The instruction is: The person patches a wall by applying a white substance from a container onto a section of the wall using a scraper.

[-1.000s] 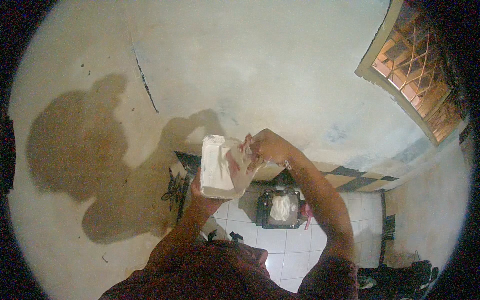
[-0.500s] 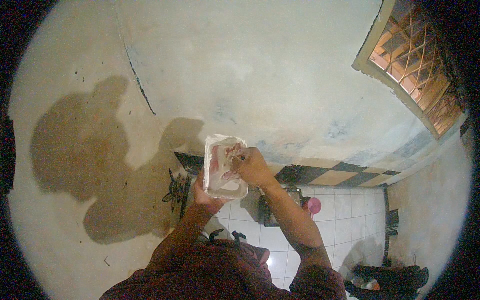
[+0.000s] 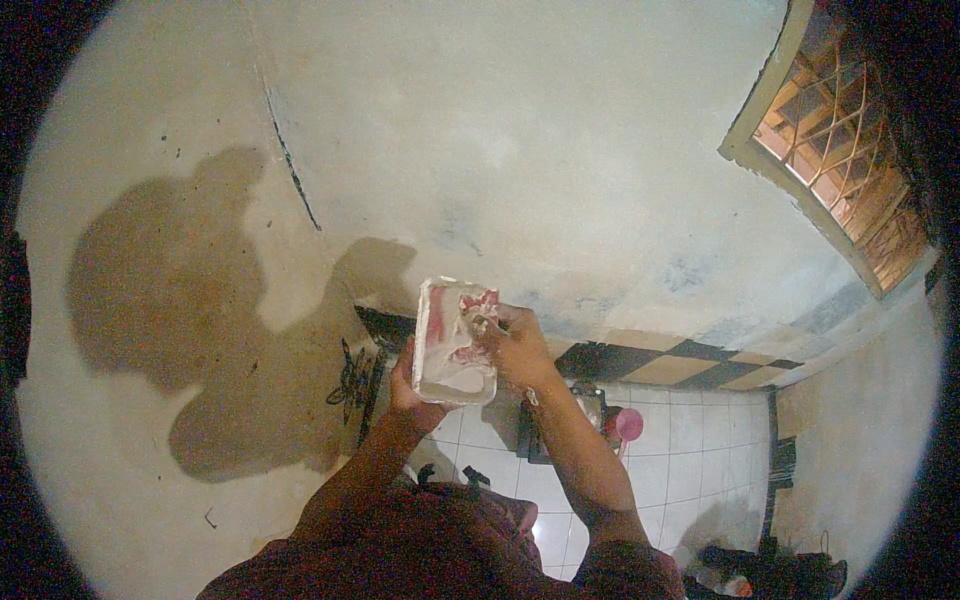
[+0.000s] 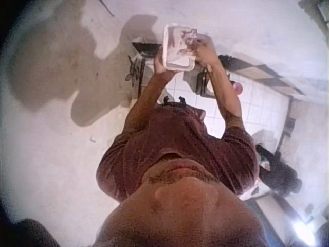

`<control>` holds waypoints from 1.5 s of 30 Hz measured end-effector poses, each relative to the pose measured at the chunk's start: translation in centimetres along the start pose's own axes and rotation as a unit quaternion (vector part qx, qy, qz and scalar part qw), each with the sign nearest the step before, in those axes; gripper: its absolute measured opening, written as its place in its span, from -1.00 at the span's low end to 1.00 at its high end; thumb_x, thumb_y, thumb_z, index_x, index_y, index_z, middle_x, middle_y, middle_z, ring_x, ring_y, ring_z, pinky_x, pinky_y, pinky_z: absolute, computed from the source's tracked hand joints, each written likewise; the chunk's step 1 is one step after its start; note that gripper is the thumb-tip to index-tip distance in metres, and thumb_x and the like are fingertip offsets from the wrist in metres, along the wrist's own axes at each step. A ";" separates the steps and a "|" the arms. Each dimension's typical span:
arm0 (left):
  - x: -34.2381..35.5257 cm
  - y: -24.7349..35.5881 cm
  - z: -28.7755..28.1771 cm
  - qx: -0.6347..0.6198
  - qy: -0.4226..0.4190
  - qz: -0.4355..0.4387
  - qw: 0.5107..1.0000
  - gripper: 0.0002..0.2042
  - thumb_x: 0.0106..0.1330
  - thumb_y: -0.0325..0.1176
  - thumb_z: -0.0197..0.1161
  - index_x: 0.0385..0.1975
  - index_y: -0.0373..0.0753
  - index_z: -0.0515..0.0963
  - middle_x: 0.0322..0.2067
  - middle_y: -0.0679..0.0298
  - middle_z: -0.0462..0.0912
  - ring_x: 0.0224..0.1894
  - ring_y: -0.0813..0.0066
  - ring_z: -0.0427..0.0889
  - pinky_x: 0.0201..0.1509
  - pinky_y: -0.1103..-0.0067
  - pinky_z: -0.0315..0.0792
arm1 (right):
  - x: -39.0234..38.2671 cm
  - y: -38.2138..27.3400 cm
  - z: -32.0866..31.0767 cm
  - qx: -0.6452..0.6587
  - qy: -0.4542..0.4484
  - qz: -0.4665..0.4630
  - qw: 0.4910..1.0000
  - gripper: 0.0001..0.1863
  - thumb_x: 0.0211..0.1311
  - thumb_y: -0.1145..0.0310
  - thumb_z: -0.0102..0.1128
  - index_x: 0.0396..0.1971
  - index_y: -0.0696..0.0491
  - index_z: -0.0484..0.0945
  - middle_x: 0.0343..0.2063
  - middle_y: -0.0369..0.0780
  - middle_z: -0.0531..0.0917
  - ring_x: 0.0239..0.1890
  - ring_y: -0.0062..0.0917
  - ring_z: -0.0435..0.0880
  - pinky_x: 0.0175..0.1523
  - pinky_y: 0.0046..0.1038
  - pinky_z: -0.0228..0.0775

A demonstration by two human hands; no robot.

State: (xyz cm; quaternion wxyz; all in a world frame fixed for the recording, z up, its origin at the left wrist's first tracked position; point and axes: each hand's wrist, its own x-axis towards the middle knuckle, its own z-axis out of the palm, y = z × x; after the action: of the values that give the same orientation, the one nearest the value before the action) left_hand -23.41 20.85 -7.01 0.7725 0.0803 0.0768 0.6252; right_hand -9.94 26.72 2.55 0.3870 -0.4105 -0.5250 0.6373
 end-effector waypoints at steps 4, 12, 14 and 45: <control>0.2 -0.5 -0.2 -0.014 0.038 -0.036 0.999 -0.40 0.35 0.16 -0.13 0.25 -0.13 0.25 0.16 0.14 0.39 0.19 0.12 0.39 0.20 0.13 0.31 | -0.6 -0.4 -1.2 0.018 0.046 -0.015 0.999 -0.81 0.28 0.44 0.10 -0.20 0.20 0.60 -0.38 -0.28 0.59 -0.46 -0.64 0.55 -0.29 -0.48 0.59; 0.2 -1.8 0.9 0.033 0.083 -0.018 0.996 -0.42 0.33 0.22 -0.18 0.11 -0.10 0.37 -0.12 0.16 0.55 -0.18 0.19 0.59 -0.35 0.25 0.48 | -2.8 -1.8 -4.4 -0.056 0.107 -0.114 0.986 -0.82 0.27 0.33 0.15 -0.44 0.11 0.60 -0.65 -0.43 0.49 -0.63 -0.78 0.35 -0.56 -0.65 0.12; 0.3 -1.7 -0.1 0.014 0.048 -0.026 0.998 -0.41 0.27 0.20 -0.12 0.14 -0.10 0.36 0.04 0.12 0.50 -0.01 0.02 0.57 -0.06 0.01 0.51 | -3.1 -1.8 -3.9 -0.028 0.127 -0.159 0.979 -0.84 0.25 0.35 0.17 -0.44 0.11 0.60 -0.59 -0.37 0.55 -0.58 -0.74 0.43 -0.49 -0.64 0.25; 2.0 -1.1 1.7 0.023 0.045 0.027 0.998 -0.37 0.27 0.24 -0.16 0.20 -0.06 0.30 0.13 0.16 0.43 0.14 0.06 0.45 0.09 0.00 0.39 | -0.3 3.2 -6.8 0.219 0.065 0.001 0.974 -0.70 0.25 0.41 0.12 -0.04 0.15 0.46 -0.15 -0.24 0.61 -0.16 -0.54 0.62 -0.23 -0.53 0.52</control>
State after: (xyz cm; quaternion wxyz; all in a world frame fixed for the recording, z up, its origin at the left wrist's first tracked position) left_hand -21.60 22.49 -5.58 0.7493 0.0720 0.1233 0.6466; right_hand -3.72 28.38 -1.36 0.5002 -0.3571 -0.3457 0.7090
